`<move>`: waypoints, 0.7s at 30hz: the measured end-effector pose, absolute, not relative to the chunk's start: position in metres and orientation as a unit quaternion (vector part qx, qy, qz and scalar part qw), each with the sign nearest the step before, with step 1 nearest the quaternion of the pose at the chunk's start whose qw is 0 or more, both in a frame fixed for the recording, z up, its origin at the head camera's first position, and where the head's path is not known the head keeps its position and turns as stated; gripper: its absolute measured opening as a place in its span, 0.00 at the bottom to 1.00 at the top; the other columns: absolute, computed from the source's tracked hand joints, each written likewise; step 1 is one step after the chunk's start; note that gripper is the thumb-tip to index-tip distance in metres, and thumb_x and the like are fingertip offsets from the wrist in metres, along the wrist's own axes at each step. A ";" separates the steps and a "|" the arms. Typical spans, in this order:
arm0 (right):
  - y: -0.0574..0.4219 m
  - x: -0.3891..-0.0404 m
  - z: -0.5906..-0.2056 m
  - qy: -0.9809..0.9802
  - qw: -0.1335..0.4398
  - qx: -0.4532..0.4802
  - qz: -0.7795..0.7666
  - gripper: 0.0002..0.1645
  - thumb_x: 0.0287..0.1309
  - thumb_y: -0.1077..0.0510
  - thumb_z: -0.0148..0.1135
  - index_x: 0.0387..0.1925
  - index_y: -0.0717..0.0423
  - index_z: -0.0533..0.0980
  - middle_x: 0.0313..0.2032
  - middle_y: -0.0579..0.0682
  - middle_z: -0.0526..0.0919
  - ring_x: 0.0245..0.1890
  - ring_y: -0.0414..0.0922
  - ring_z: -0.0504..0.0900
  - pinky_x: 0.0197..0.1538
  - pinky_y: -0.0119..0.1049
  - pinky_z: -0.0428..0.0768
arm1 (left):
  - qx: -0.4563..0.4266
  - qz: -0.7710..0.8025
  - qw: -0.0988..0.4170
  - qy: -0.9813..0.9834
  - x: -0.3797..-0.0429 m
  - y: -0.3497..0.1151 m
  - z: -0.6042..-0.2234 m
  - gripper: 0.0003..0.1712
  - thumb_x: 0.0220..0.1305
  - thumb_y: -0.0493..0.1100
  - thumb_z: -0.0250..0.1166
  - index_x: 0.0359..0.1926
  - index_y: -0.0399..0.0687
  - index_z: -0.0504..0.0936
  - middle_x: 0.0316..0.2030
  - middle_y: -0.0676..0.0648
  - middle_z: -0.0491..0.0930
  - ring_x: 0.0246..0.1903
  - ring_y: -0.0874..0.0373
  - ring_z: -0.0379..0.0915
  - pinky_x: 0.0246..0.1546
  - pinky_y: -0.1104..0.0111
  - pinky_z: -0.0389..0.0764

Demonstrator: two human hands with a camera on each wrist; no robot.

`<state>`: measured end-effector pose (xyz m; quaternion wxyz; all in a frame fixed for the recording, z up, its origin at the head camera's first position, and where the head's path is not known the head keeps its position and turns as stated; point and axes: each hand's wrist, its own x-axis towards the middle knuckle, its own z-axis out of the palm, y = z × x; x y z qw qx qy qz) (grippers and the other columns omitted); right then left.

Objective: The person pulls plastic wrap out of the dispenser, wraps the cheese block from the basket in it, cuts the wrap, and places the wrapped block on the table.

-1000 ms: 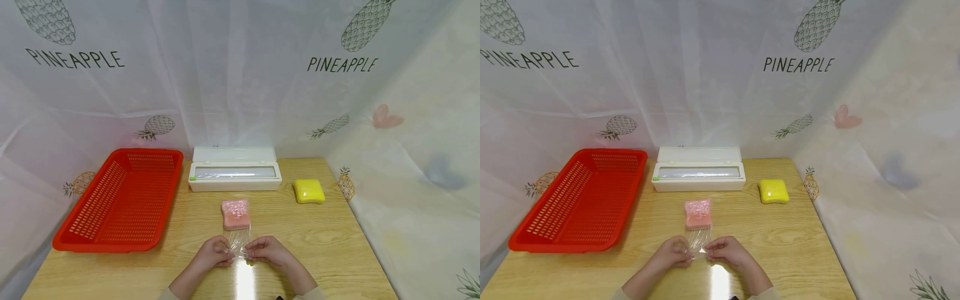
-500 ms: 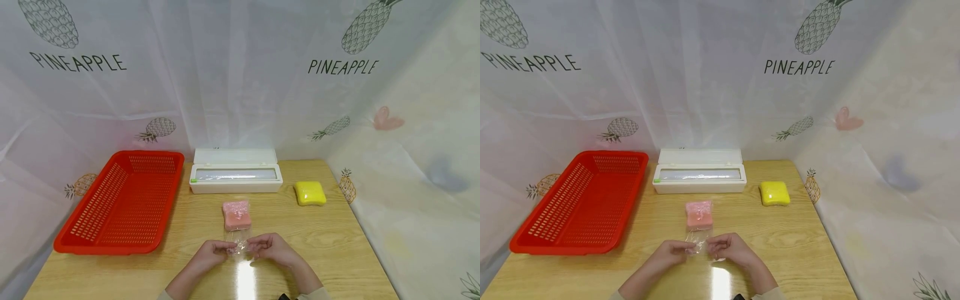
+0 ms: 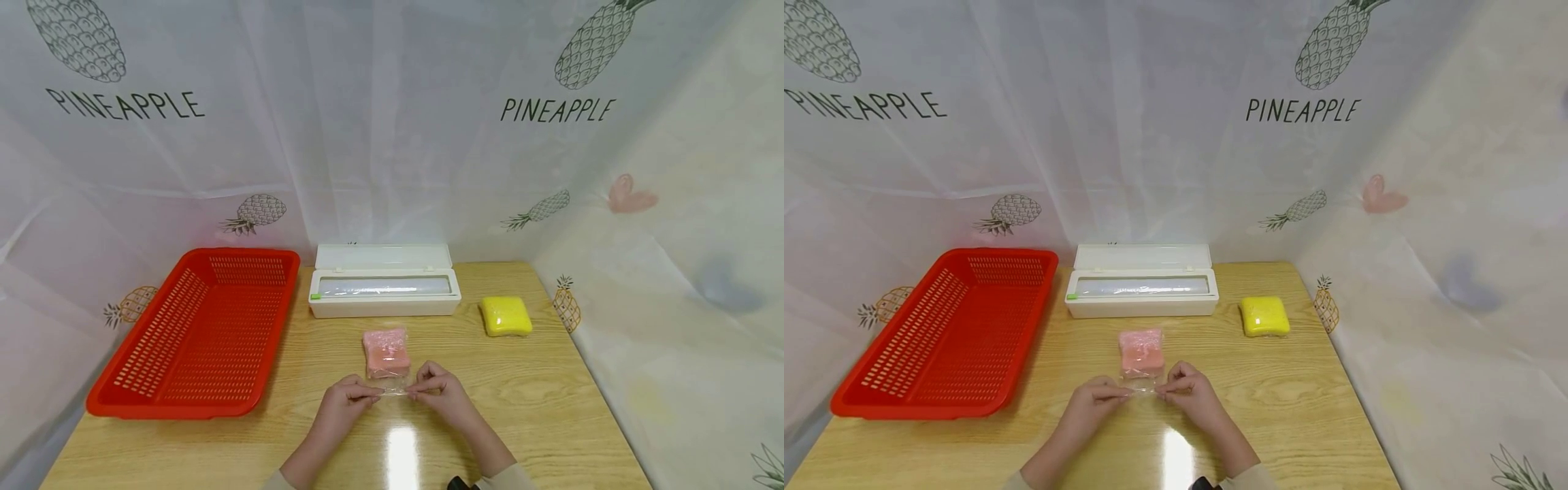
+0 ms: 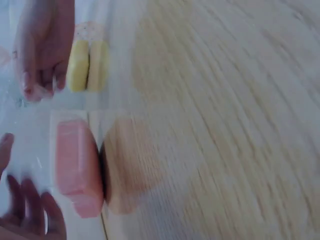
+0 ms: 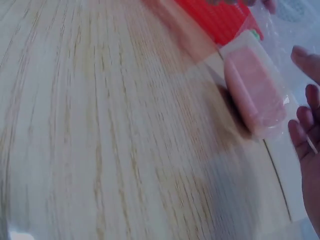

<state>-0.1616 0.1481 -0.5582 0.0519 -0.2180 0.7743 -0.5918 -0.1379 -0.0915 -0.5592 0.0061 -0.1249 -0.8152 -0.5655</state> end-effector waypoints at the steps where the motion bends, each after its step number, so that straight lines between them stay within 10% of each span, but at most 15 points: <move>1: 0.148 -0.161 -0.556 0.775 0.044 -0.232 -0.586 0.04 0.53 0.69 0.69 0.33 0.65 0.85 0.41 0.62 0.77 0.46 0.52 0.76 0.48 0.41 0.80 | -0.131 -0.552 0.026 -0.823 -0.138 -0.091 -0.559 0.08 0.53 0.33 0.73 0.33 0.50 0.90 0.36 0.55 0.78 0.38 0.60 0.75 0.37 0.68 0.81; 8: 0.145 -0.168 -0.561 0.768 0.052 -0.274 -0.577 0.02 0.58 0.69 0.63 0.31 0.63 0.80 0.58 0.57 0.77 0.65 0.62 0.65 0.63 0.69 0.56 | -0.195 -0.525 0.019 -0.828 -0.142 -0.091 -0.556 0.05 0.62 0.34 0.66 0.34 0.48 0.79 0.67 0.47 0.67 0.67 0.37 0.56 0.61 0.41 0.61; 16: 0.134 -0.181 -0.564 0.758 0.055 -0.196 -0.620 0.08 0.67 0.61 0.58 0.39 0.63 0.78 0.58 0.52 0.79 0.70 0.62 0.56 0.69 0.63 0.46 | -0.170 -0.525 0.005 -0.834 -0.160 -0.087 -0.557 0.04 0.73 0.42 0.56 0.42 0.48 0.75 0.57 0.46 0.78 0.57 0.45 0.73 0.52 0.51 0.76; 21: 0.121 -0.191 -0.549 0.757 0.013 -0.154 -0.635 0.07 0.69 0.64 0.55 0.41 0.65 0.77 0.50 0.59 0.82 0.60 0.60 0.72 0.66 0.52 0.64 | -0.122 -0.538 0.031 -0.833 -0.180 -0.083 -0.558 0.05 0.70 0.47 0.58 0.42 0.54 0.78 0.47 0.50 0.83 0.51 0.46 0.76 0.44 0.54 0.79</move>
